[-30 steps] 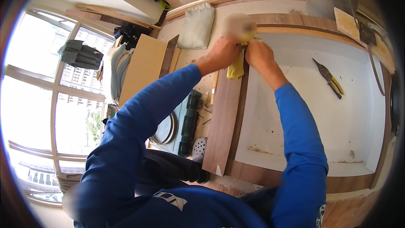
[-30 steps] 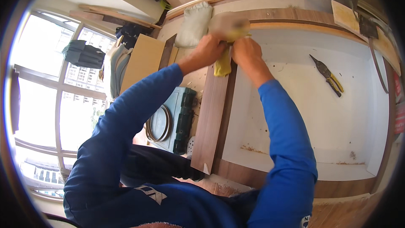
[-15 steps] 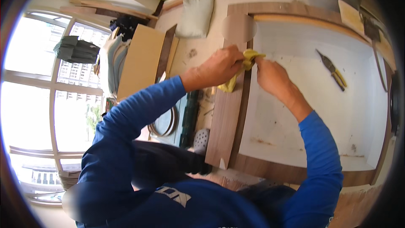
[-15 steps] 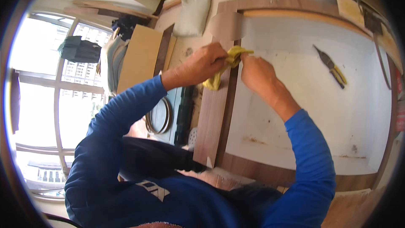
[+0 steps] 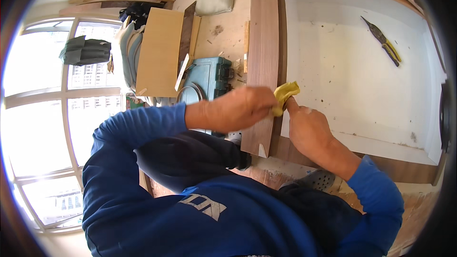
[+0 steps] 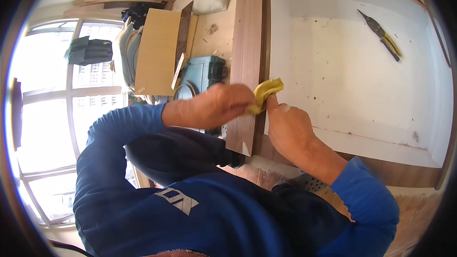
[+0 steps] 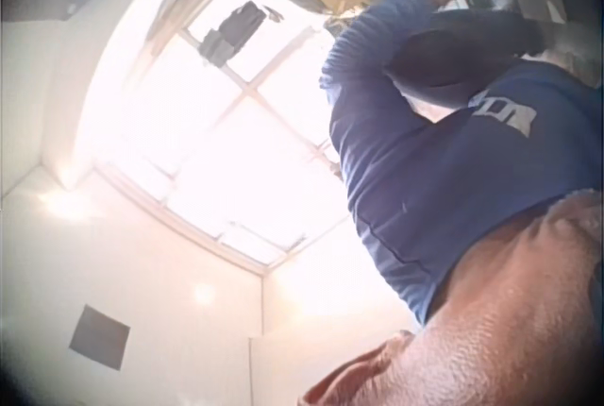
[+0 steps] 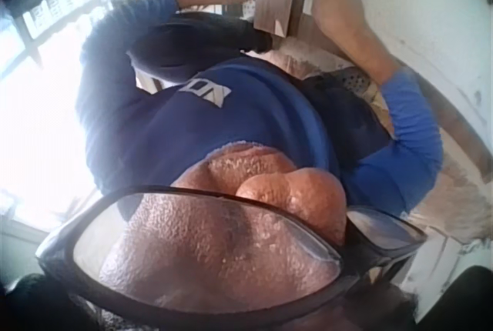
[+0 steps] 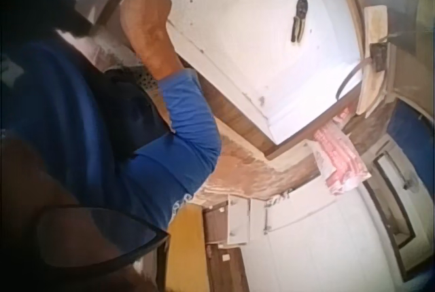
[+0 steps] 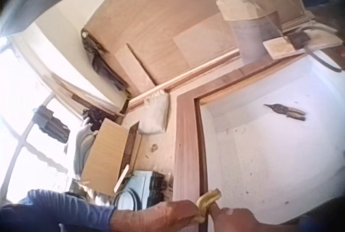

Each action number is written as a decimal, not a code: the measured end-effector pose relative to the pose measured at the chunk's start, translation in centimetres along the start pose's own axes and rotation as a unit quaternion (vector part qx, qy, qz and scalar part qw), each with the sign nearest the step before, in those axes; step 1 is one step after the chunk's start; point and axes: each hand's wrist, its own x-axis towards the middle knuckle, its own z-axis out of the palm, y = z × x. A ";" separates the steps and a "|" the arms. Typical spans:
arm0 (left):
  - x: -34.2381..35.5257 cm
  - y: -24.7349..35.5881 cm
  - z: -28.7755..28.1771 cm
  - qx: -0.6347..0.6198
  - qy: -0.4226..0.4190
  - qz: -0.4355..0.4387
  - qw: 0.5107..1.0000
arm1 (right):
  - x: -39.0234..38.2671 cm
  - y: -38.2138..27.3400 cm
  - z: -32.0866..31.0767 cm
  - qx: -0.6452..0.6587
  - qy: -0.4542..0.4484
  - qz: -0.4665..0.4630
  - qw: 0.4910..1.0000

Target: The person is applying and trimming a wood veneer edge strip to a wooden cabinet frame.

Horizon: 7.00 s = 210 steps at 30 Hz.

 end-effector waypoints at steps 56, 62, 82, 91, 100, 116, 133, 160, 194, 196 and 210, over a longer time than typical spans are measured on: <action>5.6 -2.3 -3.4 0.028 0.078 -0.135 0.987 | 7.6 2.7 -0.9 0.083 0.143 0.016 0.986; -0.5 1.0 -0.4 -0.026 0.003 -0.009 1.000 | -1.5 -1.2 2.4 0.050 0.061 0.017 0.997; 1.2 0.0 -0.9 0.007 0.006 -0.038 0.999 | 1.3 1.7 0.1 0.031 0.089 -0.008 0.996; 6.2 -2.5 -5.0 0.072 0.131 -0.148 0.978 | 4.9 3.2 -0.2 0.016 0.164 -0.035 0.986; 0.3 -0.6 -1.0 0.029 -0.030 0.004 0.999 | 0.0 2.1 -1.1 -0.056 0.062 -0.036 0.996; 6.3 -2.8 -4.4 0.094 0.075 -0.097 0.988 | 6.0 4.3 -0.5 -0.051 0.118 -0.051 0.990; 4.4 -2.1 -3.8 0.011 0.076 -0.138 0.987 | 3.0 3.1 -1.8 -0.095 0.088 -0.061 0.990; 11.8 -5.2 -8.6 0.122 0.142 -0.085 0.979 | 13.8 7.0 -7.1 -0.168 0.076 -0.032 0.982; 5.6 -3.9 -5.7 0.102 0.036 -0.065 0.992 | 8.7 5.0 -1.3 -0.055 0.111 -0.050 0.991; 1.8 -1.6 -3.8 0.041 -0.022 -0.030 0.998 | 3.7 3.3 0.1 -0.037 0.059 -0.068 0.995; 3.3 -0.4 -4.4 -0.018 -0.042 -0.088 0.995 | 3.7 4.6 -2.2 -0.170 -0.031 -0.134 0.976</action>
